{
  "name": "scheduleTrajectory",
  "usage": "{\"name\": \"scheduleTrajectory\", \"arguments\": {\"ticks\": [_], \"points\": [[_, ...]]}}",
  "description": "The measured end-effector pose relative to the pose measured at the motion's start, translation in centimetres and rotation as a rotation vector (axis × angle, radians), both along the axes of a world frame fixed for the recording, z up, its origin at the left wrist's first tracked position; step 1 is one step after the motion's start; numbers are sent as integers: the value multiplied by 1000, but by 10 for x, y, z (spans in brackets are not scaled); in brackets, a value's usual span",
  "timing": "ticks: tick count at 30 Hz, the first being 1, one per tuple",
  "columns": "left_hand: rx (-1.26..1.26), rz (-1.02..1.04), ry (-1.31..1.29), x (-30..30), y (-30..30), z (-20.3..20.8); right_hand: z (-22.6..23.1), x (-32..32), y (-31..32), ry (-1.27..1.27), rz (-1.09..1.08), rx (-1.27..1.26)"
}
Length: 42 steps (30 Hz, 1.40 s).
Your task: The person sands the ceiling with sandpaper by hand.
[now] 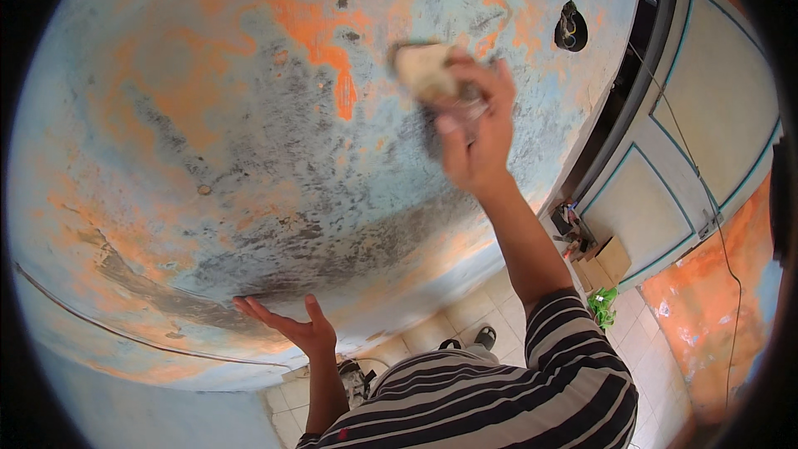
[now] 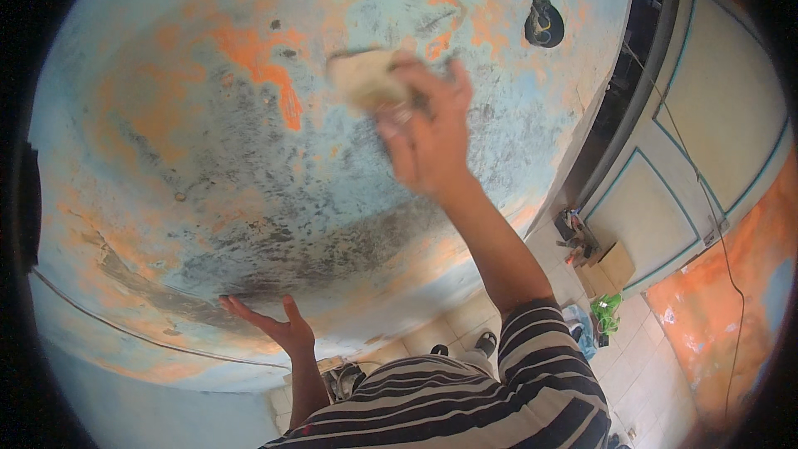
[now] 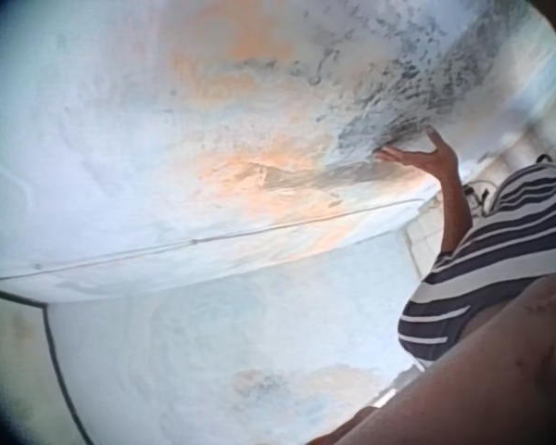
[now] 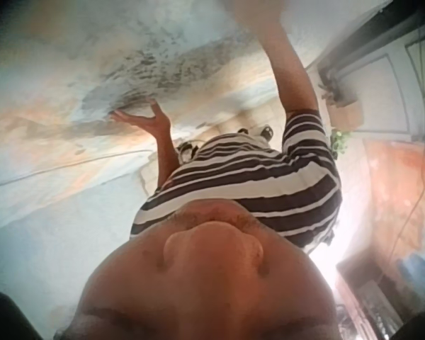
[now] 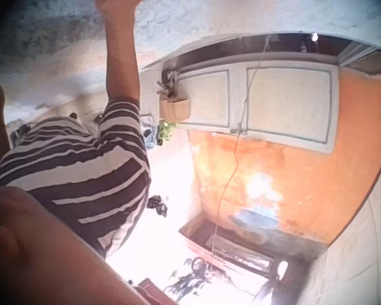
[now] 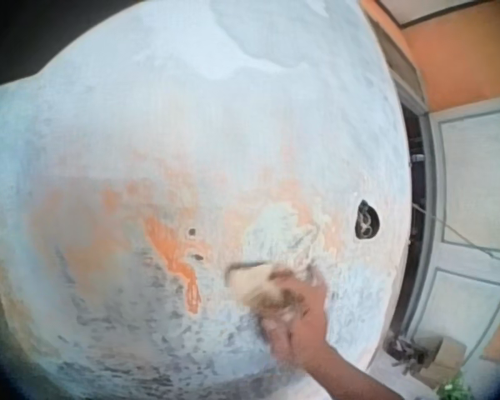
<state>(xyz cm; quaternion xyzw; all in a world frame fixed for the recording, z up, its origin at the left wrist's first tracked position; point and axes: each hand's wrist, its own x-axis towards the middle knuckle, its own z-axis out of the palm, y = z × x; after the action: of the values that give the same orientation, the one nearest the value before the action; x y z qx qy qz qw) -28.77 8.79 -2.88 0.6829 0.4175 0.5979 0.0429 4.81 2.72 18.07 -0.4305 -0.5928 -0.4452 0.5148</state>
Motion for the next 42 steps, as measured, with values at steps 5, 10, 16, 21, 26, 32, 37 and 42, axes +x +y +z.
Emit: {"name": "scheduleTrajectory", "arguments": {"ticks": [5, 10, 16, 21, 26, 32, 37, 42], "points": [[-8, -20, -19, 2, 1, -3, 4, -1, 1, 80, 51, 15], [-12, -2, 13, 1, -2, 0, 1, -11, -1, -30, 24, -25], [-27, -23, 0, 2, -2, -2, -5, -18, 4, -85, 49, -25], [-16, -26, -6, 2, -2, -4, -1, -5, 6, 307, 263, 105], [-35, -27, 4, 0, -1, -5, 0, -10, -3, 26, 17, -30], [-26, -43, -9, 0, -1, -5, -4, -14, 1, -78, 38, -13], [-1, -36, 8, -1, 0, -5, 3, -1, -1, 172, 87, 41], [4, -39, 11, -2, 1, -7, 1, -8, -3, -43, 14, -38]]}}
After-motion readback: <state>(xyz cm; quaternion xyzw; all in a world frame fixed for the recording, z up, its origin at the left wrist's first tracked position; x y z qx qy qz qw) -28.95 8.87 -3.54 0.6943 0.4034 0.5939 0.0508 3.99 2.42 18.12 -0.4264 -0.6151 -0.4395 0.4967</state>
